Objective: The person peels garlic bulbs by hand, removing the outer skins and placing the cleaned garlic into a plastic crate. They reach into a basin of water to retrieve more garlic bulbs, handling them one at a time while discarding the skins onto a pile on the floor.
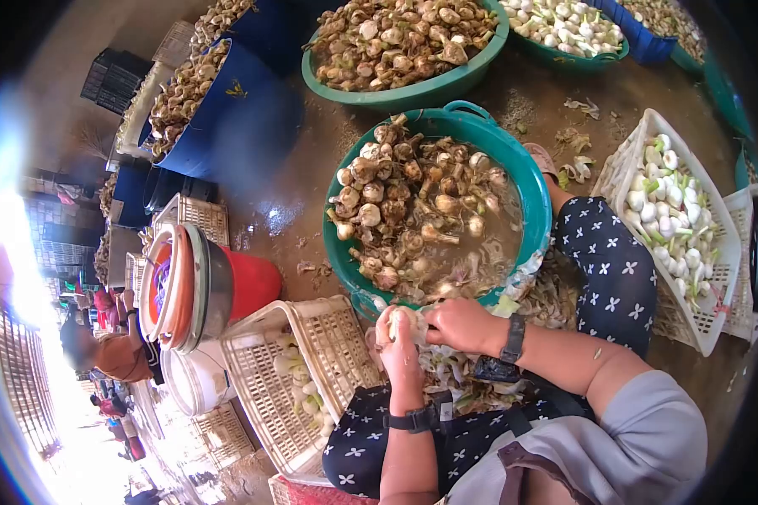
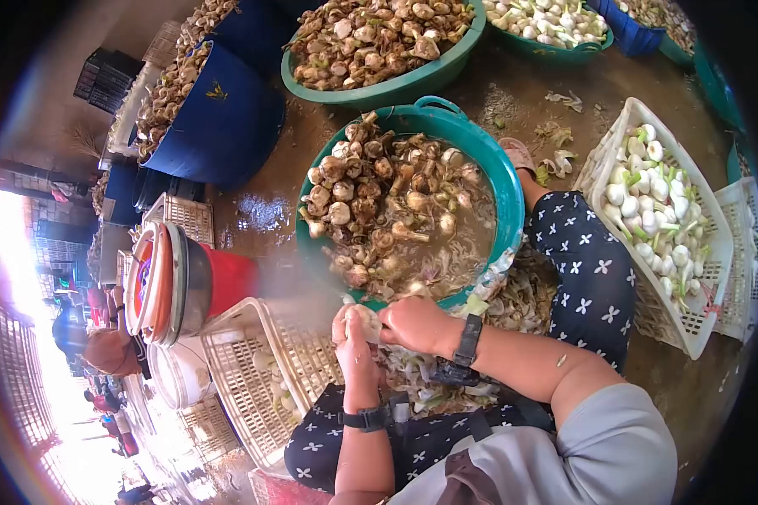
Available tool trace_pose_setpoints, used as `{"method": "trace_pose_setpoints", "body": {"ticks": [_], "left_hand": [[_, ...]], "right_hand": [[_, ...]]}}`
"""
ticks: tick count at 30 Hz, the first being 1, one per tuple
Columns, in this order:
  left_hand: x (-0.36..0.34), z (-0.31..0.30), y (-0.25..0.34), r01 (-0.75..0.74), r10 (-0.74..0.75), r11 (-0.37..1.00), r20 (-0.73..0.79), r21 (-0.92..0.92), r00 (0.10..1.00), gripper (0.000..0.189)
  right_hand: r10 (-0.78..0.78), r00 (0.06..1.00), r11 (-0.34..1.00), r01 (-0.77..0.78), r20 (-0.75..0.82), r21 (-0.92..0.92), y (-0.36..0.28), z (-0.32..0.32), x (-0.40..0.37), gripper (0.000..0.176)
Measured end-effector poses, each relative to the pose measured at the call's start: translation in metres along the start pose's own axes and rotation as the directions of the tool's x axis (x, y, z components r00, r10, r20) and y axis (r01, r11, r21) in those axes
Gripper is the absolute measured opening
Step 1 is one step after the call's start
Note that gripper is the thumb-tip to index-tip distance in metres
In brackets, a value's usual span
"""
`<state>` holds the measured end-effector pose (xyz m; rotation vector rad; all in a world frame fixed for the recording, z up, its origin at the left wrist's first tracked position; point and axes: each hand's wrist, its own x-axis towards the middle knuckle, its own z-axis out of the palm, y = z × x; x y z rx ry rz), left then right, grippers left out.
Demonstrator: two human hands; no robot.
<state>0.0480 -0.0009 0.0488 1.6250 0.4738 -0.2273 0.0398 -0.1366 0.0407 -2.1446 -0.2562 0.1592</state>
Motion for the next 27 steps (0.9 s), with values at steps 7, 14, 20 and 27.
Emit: {"method": "trace_pose_setpoints", "body": {"ticks": [7,14,20,27], "left_hand": [[-0.009,-0.005,0.0,0.139,-0.13,0.987,0.106,-0.083,0.986,0.036],[-0.008,-0.024,0.005,0.058,-0.036,0.996,0.328,-0.06,0.944,0.039],[-0.006,-0.026,0.01,0.201,-0.083,0.945,0.408,-0.257,0.909,0.034],[0.003,-0.032,-0.011,0.287,-0.156,0.927,0.451,-0.24,0.879,0.036]], "right_hand": [[0.03,0.998,0.995,-0.034,-0.049,-0.091,0.02,0.014,-0.01,0.025],[0.354,0.889,0.926,-0.29,0.292,-0.241,0.024,-0.01,-0.019,0.029],[-0.034,0.999,0.996,0.034,0.007,-0.076,0.001,-0.008,-0.019,0.024],[0.046,0.991,0.997,-0.054,0.129,0.059,0.029,0.028,-0.024,0.03]]}}
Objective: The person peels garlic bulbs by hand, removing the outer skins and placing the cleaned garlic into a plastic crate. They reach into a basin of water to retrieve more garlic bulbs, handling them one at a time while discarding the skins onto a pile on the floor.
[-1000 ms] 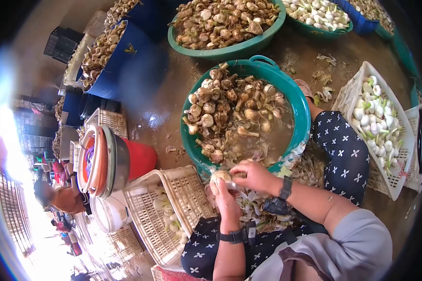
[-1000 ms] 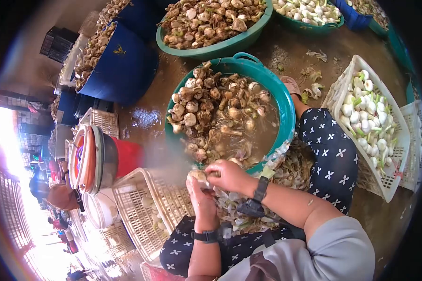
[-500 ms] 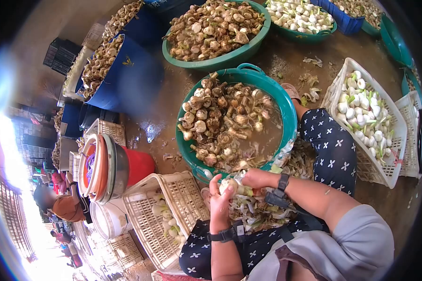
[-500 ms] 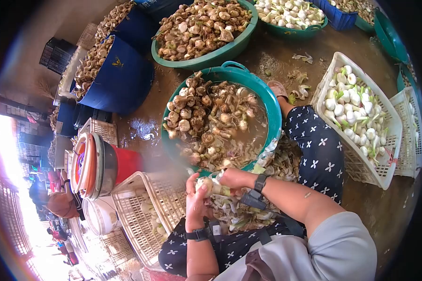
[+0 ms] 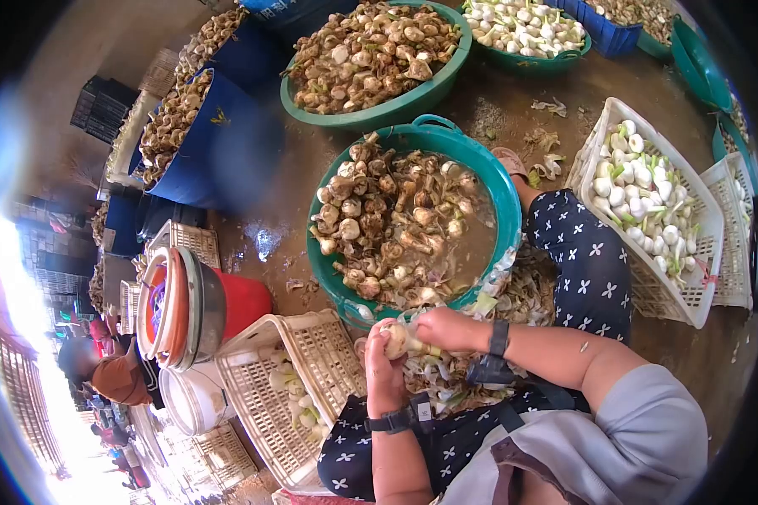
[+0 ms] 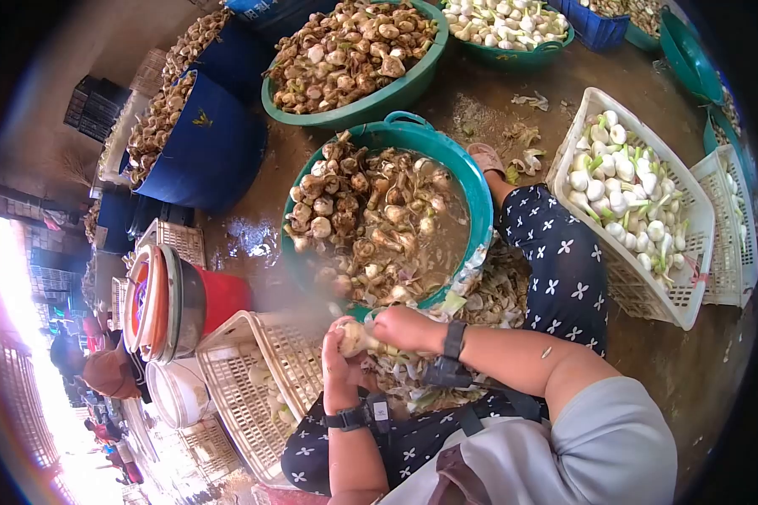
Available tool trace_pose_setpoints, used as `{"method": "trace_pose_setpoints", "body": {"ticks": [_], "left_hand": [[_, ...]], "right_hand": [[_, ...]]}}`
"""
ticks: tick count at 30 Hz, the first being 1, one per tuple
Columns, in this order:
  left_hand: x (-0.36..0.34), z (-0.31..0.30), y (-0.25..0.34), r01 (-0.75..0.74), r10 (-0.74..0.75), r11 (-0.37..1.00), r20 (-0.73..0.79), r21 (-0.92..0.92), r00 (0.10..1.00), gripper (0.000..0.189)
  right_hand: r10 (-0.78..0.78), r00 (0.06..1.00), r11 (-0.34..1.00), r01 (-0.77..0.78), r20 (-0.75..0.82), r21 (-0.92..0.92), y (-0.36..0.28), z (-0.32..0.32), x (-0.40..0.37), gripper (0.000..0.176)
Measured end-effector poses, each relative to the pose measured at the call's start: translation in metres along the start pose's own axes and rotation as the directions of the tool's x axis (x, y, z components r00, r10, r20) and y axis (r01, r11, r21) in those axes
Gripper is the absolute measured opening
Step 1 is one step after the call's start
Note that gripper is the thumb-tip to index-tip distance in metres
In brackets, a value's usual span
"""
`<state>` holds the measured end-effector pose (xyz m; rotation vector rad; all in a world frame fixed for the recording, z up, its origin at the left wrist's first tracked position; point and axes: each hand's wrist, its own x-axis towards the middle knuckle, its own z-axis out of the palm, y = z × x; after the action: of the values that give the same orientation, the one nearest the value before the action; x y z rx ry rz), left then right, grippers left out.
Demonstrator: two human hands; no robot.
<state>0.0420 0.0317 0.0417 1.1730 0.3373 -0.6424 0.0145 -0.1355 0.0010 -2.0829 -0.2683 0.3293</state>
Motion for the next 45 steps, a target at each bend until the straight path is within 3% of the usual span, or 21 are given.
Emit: {"method": "trace_pose_setpoints", "body": {"ticks": [2,4,6,8,10,12,14,17,19,20,22,26,28,30,32,35,36,38,40,42,45], "left_hand": [[-0.004,0.008,0.001,-0.039,0.04,0.998,0.044,-0.043,0.998,0.038],[-0.008,0.016,0.005,-0.075,0.083,0.993,0.086,-0.09,0.993,0.041],[-0.014,0.023,0.013,-0.112,0.099,0.981,0.089,0.157,0.991,0.047],[-0.022,0.03,0.021,-0.052,0.035,0.941,0.056,0.333,0.998,0.052],[-0.029,0.035,0.022,-0.392,0.214,0.51,0.328,0.766,0.92,0.058],[-0.028,0.033,0.014,-0.492,0.27,0.433,0.411,0.755,0.87,0.061],[-0.032,0.04,0.018,-0.615,0.255,-0.048,0.605,0.787,0.754,0.057],[-0.034,0.045,0.013,-0.567,0.316,-0.179,0.592,0.804,0.741,0.048],[-0.034,0.05,0.017,-0.503,0.368,-0.328,0.599,0.8,0.712,0.042],[-0.028,0.045,0.01,-0.503,0.369,-0.324,0.597,0.801,0.712,0.042],[-0.009,0.03,-0.01,-0.588,0.576,0.396,0.307,0.705,0.757,0.037],[-0.014,0.038,0.002,-0.603,0.556,0.163,0.433,0.781,0.71,0.028],[-0.008,0.024,-0.014,-0.654,0.621,0.288,0.383,0.7,0.684,0.024],[-0.012,0.023,-0.01,-0.211,0.179,0.97,-0.236,-0.119,0.955,0.028],[-0.003,0.003,-0.001,-0.119,-0.004,0.911,-0.298,-0.394,0.955,0.036],[0.005,-0.051,-0.004,-0.005,-0.148,0.8,-0.206,-0.6,0.967,0.035],[-0.001,-0.049,-0.003,-0.014,-0.148,0.798,-0.218,-0.603,0.965,0.035],[-0.012,-0.025,0.005,-0.096,-0.129,0.82,-0.345,-0.565,0.93,0.036],[-0.017,-0.002,0.006,-0.293,0.207,0.944,-0.422,-0.149,0.882,0.026],[-0.037,0.041,0.028,-0.335,0.312,0.94,-0.552,0.062,0.773,0.017],[-0.02,0.012,0.006,-0.432,0.6,0.759,-0.268,0.487,0.753,0.013]], "right_hand": [[0.172,0.98,0.927,-0.194,0.098,0.32,0.006,0.002,0.001,0.032],[0.442,0.862,0.159,-0.348,0.249,0.924,-0.028,-0.02,-0.012,0.037],[0.333,0.893,0.197,-0.379,0.302,0.904,-0.022,-0.025,-0.015,0.038],[0.146,0.986,0.881,-0.169,0.085,0.443,0.005,-0.015,-0.011,0.032],[0.2,0.977,0.84,-0.207,0.069,0.501,0.014,-0.016,-0.009,0.029],[0.302,0.926,0.412,-0.34,0.225,0.845,0.03,-0.008,-0.006,0.025],[0.374,0.899,0.391,-0.377,0.229,0.84,0.033,-0.01,-0.008,0.023],[0.325,0.893,-0.033,-0.318,0.311,0.948,0.019,-0.02,-0.016,0.025],[0.306,0.909,-0.027,-0.288,0.282,0.957,0.015,-0.018,-0.016,0.027],[0.29,0.924,-0.021,-0.254,0.249,0.967,0.012,-0.017,-0.016,0.029],[0.262,0.95,-0.017,-0.173,0.171,0.985,-0.006,-0.028,-0.02,0.031],[0.224,0.972,0.16,-0.107,0.069,0.981,-0.018,-0.031,-0.029,0.031],[0.259,0.957,-0.03,-0.13,0.134,0.991,-0.019,-0.035,-0.037,0.029],[0.195,0.979,-0.019,-0.051,0.053,0.999,-0.021,-0.029,-0.049,0.026],[0.199,0.979,0.315,-0.115,0.053,0.942,-0.024,-0.036,-0.07,0.023],[-0.066,0.903,0.139,0.43,-0.425,0.892,-0.029,-0.076,-0.075,0.028],[0.332,0.889,0.186,0.267,-0.316,0.946,-0.044,-0.092,-0.078,0.025],[0.026,0.973,0.292,0.21,-0.227,0.933,-0.025,-0.103,-0.064,0.026],[0.005,0.999,0.957,-0.02,0.05,0.29,-0.032,-0.083,-0.047,0.034],[-0.304,0.926,0.95,0.311,-0.224,-0.004,-0.033,-0.047,-0.028,0.042],[-0.151,0.972,0.912,0.207,-0.181,0.354,-0.053,-0.039,-0.002,0.036]]}}
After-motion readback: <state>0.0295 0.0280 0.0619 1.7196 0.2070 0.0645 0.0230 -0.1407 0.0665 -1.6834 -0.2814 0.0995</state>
